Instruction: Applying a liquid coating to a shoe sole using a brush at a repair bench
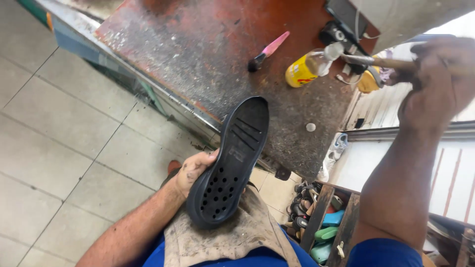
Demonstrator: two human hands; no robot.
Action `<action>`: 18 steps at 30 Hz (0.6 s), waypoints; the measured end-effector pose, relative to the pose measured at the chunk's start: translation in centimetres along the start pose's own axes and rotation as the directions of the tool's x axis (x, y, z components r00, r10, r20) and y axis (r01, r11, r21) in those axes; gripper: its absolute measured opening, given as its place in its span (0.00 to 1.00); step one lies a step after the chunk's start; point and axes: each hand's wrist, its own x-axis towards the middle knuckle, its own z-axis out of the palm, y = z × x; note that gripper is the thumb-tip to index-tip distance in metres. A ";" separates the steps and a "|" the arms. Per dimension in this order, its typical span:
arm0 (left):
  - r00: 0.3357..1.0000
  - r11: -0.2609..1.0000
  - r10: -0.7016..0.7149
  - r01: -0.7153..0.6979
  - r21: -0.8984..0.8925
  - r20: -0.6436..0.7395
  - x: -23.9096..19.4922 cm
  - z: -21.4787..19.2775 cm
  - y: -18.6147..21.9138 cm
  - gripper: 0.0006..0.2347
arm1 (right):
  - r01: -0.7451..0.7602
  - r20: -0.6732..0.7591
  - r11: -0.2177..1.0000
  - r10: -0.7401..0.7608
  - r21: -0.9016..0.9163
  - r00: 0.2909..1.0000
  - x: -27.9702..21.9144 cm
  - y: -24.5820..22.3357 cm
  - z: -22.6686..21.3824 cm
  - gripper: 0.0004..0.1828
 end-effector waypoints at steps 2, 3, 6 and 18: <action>0.997 0.995 -0.015 0.008 -0.103 -0.071 -0.6 -0.8 0.1 0.23 | -0.093 0.071 0.995 0.095 -0.037 0.993 2.6 -0.1 0.1 0.11; 0.998 0.995 -0.029 0.022 -0.096 -0.064 -0.5 -0.6 0.3 0.23 | -0.087 0.056 0.995 0.090 -0.043 0.994 2.9 -0.2 0.5 0.11; 1.000 0.999 -0.004 0.003 -0.036 -0.022 -0.7 -0.5 0.1 0.25 | -0.285 0.114 0.935 0.313 -0.209 0.943 4.4 -0.7 2.5 0.15; 0.979 0.990 0.129 -0.119 0.072 -0.155 -1.1 0.5 -0.9 0.22 | -0.240 0.288 0.721 0.526 -0.650 0.800 4.5 -0.2 7.7 0.04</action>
